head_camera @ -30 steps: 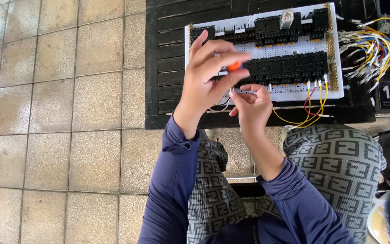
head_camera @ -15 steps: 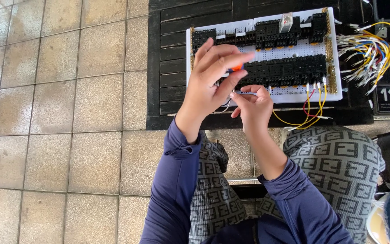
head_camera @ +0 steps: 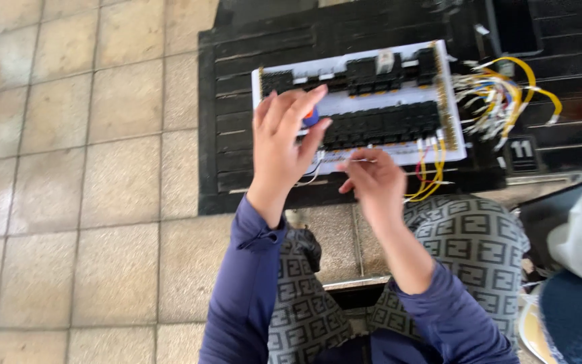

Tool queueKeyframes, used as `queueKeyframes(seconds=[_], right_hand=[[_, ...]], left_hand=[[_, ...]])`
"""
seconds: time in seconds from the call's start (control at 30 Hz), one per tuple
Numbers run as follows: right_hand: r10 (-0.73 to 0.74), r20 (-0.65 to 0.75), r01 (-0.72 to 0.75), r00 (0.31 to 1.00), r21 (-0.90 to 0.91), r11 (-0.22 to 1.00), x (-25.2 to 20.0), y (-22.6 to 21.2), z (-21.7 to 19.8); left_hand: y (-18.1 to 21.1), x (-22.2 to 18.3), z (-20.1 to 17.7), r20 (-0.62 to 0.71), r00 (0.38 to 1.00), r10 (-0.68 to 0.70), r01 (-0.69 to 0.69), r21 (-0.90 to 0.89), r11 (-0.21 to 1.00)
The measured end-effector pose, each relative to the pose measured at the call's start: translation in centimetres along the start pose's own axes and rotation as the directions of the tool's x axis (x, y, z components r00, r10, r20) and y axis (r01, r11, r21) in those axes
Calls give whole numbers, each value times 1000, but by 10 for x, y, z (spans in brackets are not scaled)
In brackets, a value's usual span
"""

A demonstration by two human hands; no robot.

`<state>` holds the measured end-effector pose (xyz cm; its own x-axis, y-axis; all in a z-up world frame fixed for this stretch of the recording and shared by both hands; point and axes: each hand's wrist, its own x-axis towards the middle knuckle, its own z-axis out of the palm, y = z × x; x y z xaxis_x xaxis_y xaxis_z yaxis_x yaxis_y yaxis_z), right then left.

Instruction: Tightening screws on an electrical terminal block to secure wires using a screwdriver.

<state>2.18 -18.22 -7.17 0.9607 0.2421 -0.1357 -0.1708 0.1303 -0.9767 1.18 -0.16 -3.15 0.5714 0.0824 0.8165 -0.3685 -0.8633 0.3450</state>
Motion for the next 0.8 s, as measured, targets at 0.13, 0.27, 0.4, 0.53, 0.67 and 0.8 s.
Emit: queueKeyframes(seconds=[0.13,0.27,0.4,0.53,0.67,0.8], right_hand=[[-266,-252,216,930,-210,953,47,-78,-51],[-658,-258,548,708,-387,742,142,-59,-168],[-649,91,429,755,-817,386,197,-22,-247],[-586,256,446,769,-871,205,211,-16,-248],[-445,208,295,871,-946,135,222,-6,-242],[-561,187,309,807,-942,131,234,13,-248]], left_hand=[[4,1,0,38,999,38,-34,-103,994],[15,3,-10,216,976,-4,9,-21,1000],[2,-10,-2,199,975,-99,97,18,995],[8,-9,-5,248,952,-178,163,81,983],[16,-14,3,149,988,-28,6,146,989],[16,-18,0,-15,1000,2,-1,53,999]])
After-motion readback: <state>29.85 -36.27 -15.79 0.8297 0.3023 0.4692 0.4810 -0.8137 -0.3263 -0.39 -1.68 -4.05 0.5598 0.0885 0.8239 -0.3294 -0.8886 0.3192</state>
